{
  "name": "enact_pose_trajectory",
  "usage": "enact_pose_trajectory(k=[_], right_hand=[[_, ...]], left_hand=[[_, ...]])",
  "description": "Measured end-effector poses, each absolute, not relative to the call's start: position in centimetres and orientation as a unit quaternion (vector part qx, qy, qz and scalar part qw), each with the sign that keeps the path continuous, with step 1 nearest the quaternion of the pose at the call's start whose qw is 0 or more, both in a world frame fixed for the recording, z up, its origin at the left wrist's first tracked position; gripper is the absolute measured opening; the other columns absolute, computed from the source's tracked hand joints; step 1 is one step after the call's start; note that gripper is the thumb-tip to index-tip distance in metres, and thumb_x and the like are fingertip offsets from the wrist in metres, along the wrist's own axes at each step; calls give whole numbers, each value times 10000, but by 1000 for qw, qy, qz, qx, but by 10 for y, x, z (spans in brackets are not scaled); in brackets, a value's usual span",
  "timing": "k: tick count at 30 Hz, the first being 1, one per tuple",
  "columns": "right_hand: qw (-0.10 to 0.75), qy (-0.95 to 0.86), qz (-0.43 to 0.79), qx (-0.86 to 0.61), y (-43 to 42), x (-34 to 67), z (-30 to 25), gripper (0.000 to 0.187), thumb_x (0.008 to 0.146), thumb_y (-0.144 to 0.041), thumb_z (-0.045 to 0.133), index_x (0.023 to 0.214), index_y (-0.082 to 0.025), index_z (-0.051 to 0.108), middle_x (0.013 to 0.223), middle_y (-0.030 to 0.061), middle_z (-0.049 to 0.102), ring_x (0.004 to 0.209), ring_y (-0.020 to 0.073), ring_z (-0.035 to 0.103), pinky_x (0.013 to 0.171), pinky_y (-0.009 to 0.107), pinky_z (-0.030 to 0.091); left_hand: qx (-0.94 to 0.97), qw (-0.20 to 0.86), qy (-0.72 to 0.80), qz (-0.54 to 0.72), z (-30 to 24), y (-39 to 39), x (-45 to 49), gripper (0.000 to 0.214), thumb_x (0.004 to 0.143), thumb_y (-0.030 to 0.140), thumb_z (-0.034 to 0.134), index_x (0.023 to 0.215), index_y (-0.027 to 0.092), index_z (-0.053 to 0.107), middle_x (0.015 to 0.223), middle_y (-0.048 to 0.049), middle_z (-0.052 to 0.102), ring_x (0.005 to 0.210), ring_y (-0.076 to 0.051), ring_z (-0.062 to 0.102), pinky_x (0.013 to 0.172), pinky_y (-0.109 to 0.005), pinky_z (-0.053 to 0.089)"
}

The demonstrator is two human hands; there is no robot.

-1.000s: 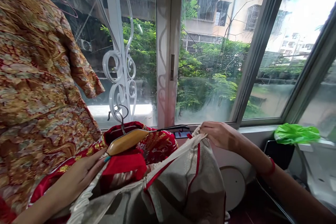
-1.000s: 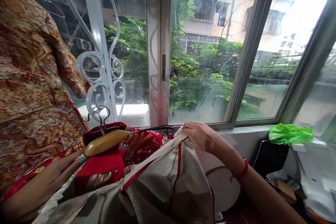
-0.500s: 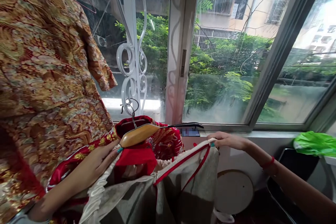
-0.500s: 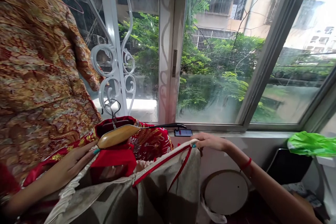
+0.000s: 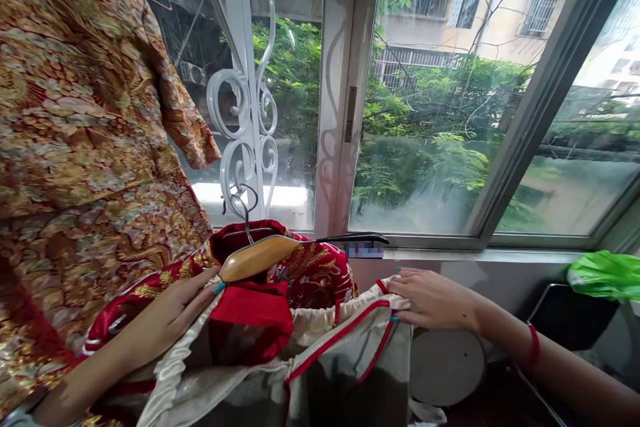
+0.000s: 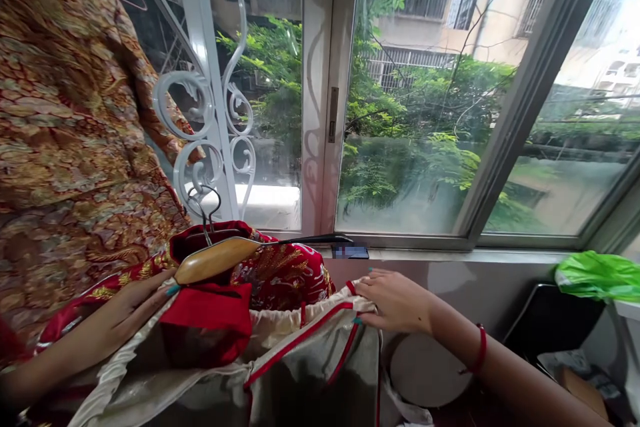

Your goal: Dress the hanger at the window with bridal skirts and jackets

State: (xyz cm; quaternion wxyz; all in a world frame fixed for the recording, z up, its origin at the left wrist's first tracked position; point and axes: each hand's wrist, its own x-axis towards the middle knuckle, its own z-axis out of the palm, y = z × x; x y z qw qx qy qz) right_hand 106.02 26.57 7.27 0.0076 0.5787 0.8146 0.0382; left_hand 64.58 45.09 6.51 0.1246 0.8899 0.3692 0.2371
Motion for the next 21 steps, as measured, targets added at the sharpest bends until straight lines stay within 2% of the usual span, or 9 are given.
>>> enact_pose_trajectory(k=[3, 5, 8, 12, 16, 21], right_hand=[[23, 817, 41, 575, 270, 1069, 85, 313, 796, -272, 613, 1094, -176, 628, 1132, 107, 685, 1097, 308, 597, 1081, 566, 337], [31, 814, 57, 578, 275, 1075, 91, 385, 774, -211, 599, 1158, -184, 606, 1225, 112, 655, 1205, 339, 524, 1111, 640, 246], [42, 809, 95, 579, 283, 1081, 95, 416, 800, -212, 575, 1216, -200, 584, 1255, 104, 648, 1274, 378, 457, 1091, 717, 197], [50, 793, 168, 584, 290, 1080, 101, 418, 885, -324, 547, 1285, -210, 571, 1242, 107, 661, 1318, 419, 407, 1077, 743, 192], [65, 777, 234, 581, 295, 1076, 114, 472, 885, -375, 585, 1334, -232, 561, 1203, 103, 684, 1322, 441, 402, 1074, 735, 218], [54, 767, 257, 585, 302, 1075, 132, 451, 896, -373, 578, 1330, -249, 568, 1278, 62, 654, 1361, 451, 342, 1094, 745, 163]], left_hand=[[891, 123, 373, 228, 64, 453, 645, 624, 911, 588, 327, 1257, 162, 626, 1306, -109, 648, 1140, -288, 638, 998, -363, 472], [889, 121, 378, 227, 65, 452, 644, 612, 912, 581, 329, 1243, 170, 639, 1298, -108, 654, 1137, -288, 640, 991, -367, 480], [887, 120, 381, 231, 66, 450, 645, 595, 912, 573, 327, 1227, 190, 655, 1250, -95, 685, 1088, -287, 665, 960, -375, 506], [878, 124, 390, 249, 61, 453, 643, 606, 879, 628, 353, 1196, 225, 675, 1210, -61, 710, 1085, -299, 670, 966, -392, 507], [865, 134, 415, 248, 49, 463, 638, 711, 817, 736, 345, 1154, 216, 692, 1235, -63, 696, 1131, -310, 646, 1012, -398, 473], [872, 115, 411, 242, 51, 462, 639, 709, 838, 715, 317, 1158, 200, 685, 1225, -72, 701, 1102, -294, 664, 972, -354, 502]])
